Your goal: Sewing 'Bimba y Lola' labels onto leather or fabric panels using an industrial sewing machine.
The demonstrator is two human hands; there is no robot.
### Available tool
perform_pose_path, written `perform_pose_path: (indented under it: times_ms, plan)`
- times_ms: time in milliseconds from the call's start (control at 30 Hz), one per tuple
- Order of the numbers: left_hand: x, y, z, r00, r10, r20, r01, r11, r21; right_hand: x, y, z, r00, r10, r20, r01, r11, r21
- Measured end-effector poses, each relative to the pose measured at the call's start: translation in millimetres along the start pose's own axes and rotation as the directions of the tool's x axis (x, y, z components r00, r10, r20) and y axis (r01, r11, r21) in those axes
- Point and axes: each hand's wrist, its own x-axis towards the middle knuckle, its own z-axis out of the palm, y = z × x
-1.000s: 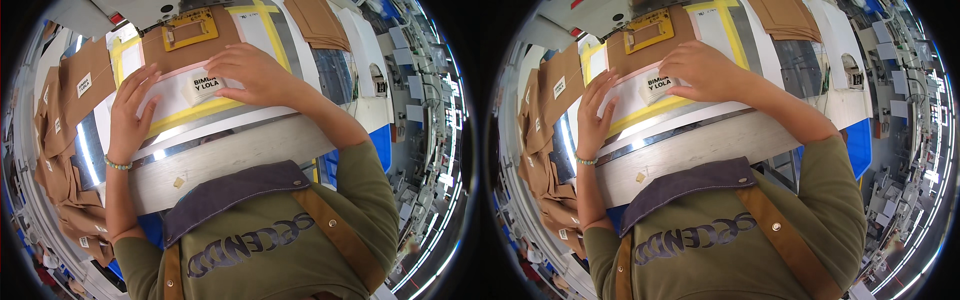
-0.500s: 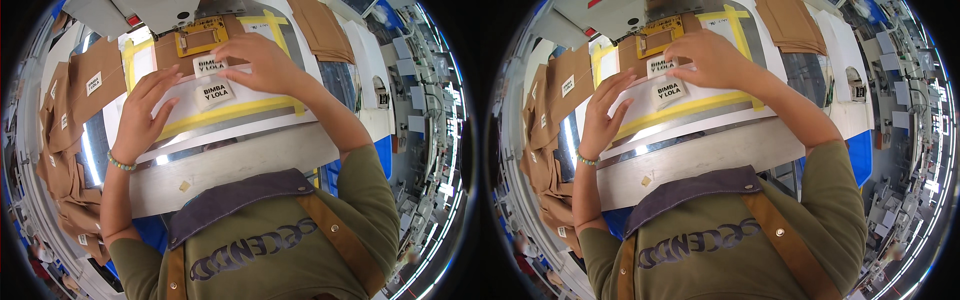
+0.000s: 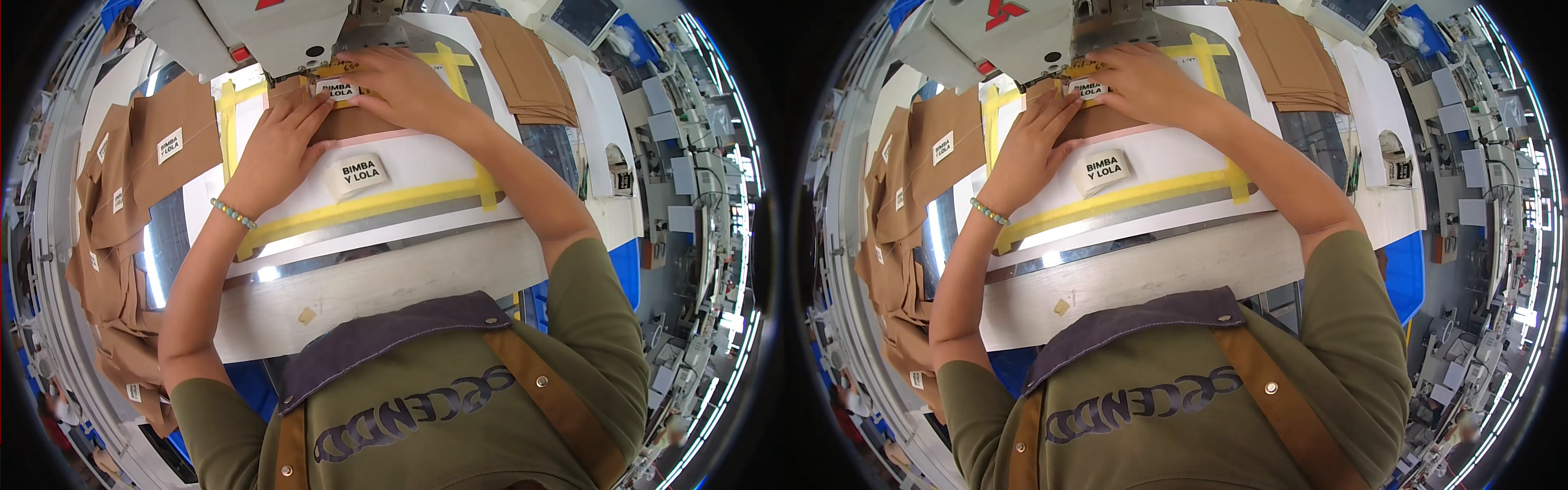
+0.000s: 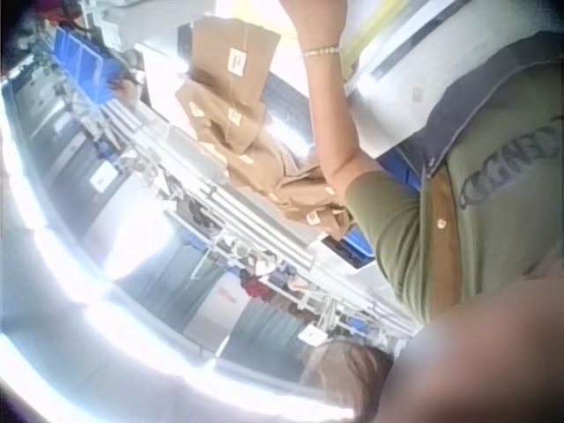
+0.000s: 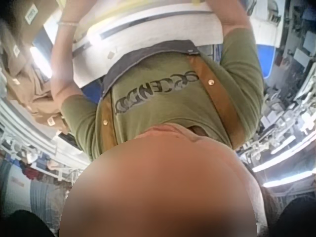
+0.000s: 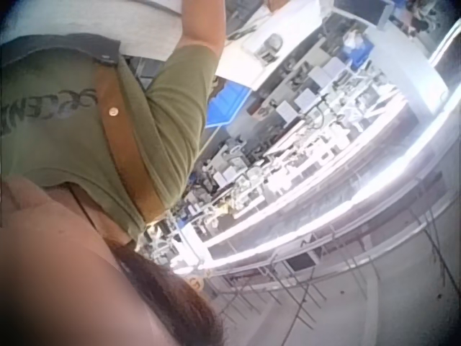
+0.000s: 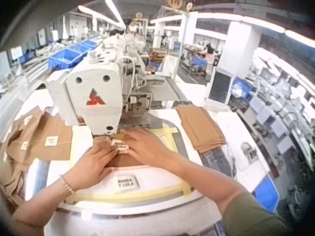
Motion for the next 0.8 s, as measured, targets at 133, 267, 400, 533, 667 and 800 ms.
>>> perform_pose_path:
  times_ms: [133, 267, 400, 533, 667, 800]
  plan:
    - [-0.5, -1.4, -0.6, 1.0, -0.008, 0.0, 0.008, 1.0, -0.011, -19.6, -1.2, -14.2, 0.998, -0.024, 0.061, 0.025, 1.0, -0.007]
    - [1.8, -2.8, 3.8, 1.0, -0.027, -0.013, 0.026, 0.998, -0.062, -35.0, -3.7, -13.1, 0.982, 0.022, 0.189, -0.025, 1.0, 0.012]
    - [3.4, 2.2, 10.3, 0.998, -0.035, -0.045, 0.033, 0.998, -0.045, -32.0, -4.9, -15.0, 0.981, 0.031, 0.194, 0.005, 0.983, -0.184]
    - [2.2, 0.7, 6.0, 0.998, -0.061, -0.025, 0.059, 0.996, -0.072, -25.4, -14.3, -19.8, 0.975, 0.003, 0.221, 0.034, 0.986, -0.163]
    - [1.7, -9.3, 2.2, 0.998, -0.06, -0.024, 0.056, 0.992, -0.116, -13.5, -13.1, -21.8, 0.96, 0.045, 0.276, -0.006, 0.99, -0.14]
    - [4.2, -10.4, 0.2, 0.999, 0.001, -0.052, -0.005, 0.997, -0.079, -0.6, -11.1, -3.9, 0.979, 0.014, 0.203, -0.025, 0.998, 0.05]
